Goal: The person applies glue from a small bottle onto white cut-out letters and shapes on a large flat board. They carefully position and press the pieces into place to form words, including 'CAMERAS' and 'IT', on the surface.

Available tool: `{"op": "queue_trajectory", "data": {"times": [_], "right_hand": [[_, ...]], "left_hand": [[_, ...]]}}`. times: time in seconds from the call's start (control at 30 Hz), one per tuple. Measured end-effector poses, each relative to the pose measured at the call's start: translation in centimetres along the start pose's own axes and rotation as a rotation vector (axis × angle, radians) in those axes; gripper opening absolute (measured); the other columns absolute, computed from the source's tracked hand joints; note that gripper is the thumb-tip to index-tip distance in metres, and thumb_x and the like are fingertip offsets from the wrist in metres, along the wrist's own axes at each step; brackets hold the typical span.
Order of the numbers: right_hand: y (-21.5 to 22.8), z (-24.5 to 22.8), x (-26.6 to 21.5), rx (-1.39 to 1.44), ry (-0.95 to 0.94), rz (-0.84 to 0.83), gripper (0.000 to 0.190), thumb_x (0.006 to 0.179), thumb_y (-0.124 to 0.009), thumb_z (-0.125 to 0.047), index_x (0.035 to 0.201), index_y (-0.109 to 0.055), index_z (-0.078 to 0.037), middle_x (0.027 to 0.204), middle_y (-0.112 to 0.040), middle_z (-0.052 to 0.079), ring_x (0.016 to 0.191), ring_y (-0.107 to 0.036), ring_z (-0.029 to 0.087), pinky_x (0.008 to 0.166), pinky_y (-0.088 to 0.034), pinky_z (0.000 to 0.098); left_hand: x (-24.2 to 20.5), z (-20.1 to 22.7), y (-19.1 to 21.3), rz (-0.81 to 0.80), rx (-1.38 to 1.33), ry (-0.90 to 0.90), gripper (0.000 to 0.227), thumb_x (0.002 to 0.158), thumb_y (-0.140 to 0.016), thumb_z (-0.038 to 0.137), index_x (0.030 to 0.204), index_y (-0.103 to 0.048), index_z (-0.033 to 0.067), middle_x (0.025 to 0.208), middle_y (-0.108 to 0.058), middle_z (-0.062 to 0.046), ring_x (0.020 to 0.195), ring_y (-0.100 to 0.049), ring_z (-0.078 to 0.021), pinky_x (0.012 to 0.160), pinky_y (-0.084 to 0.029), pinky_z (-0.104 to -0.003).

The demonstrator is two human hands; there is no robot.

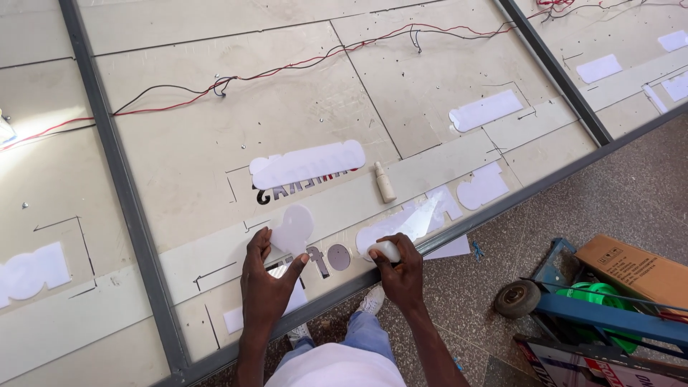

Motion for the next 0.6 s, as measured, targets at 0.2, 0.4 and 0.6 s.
{"op": "queue_trajectory", "data": {"times": [0.2, 0.4, 0.6], "right_hand": [[0.29, -0.21, -0.16, -0.005, 0.01, -0.012, 0.032, 0.099, -0.08, -0.044, 0.103, -0.073, -0.013, 0.096, -0.075, 0.003, 0.077, -0.065, 0.018, 0.058, -0.044, 0.0333], [0.2, -0.38, -0.18, 0.018, 0.035, -0.039, 0.033, 0.1, -0.081, -0.044, 0.104, -0.074, -0.013, 0.095, -0.075, 0.003, 0.081, -0.068, 0.018, 0.064, -0.048, 0.034], [-0.02, -0.77, -0.44, 0.017, 0.042, -0.081, 0.032, 0.101, -0.082, -0.042, 0.104, -0.073, -0.012, 0.094, -0.073, 0.003, 0.079, -0.066, 0.018, 0.062, -0.049, 0.0334]], "left_hand": [[0.05, 0.1, -0.01, 0.002, -0.008, 0.023, 0.095, 0.082, -0.094, 0.04, 0.164, -0.052, 0.0154, 0.168, -0.061, -0.009, 0.152, -0.062, -0.0302, 0.122, -0.052, -0.046], [0.07, 0.11, 0.02, -0.017, 0.003, 0.052, 0.097, 0.083, -0.092, 0.043, 0.167, -0.049, 0.016, 0.169, -0.059, -0.009, 0.153, -0.06, -0.0301, 0.123, -0.051, -0.047], [0.1, -0.08, 0.0, 0.0, 0.006, -0.012, 0.094, 0.085, -0.092, 0.043, 0.165, -0.051, 0.0146, 0.167, -0.061, -0.009, 0.151, -0.06, -0.0298, 0.124, -0.051, -0.046]]}}
Point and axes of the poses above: each hand's wrist, its own x-axis towards the middle knuckle, its own y-axis out of the back of the hand, z = x × y, the point moved 5 cm from there along x, towards the middle knuckle
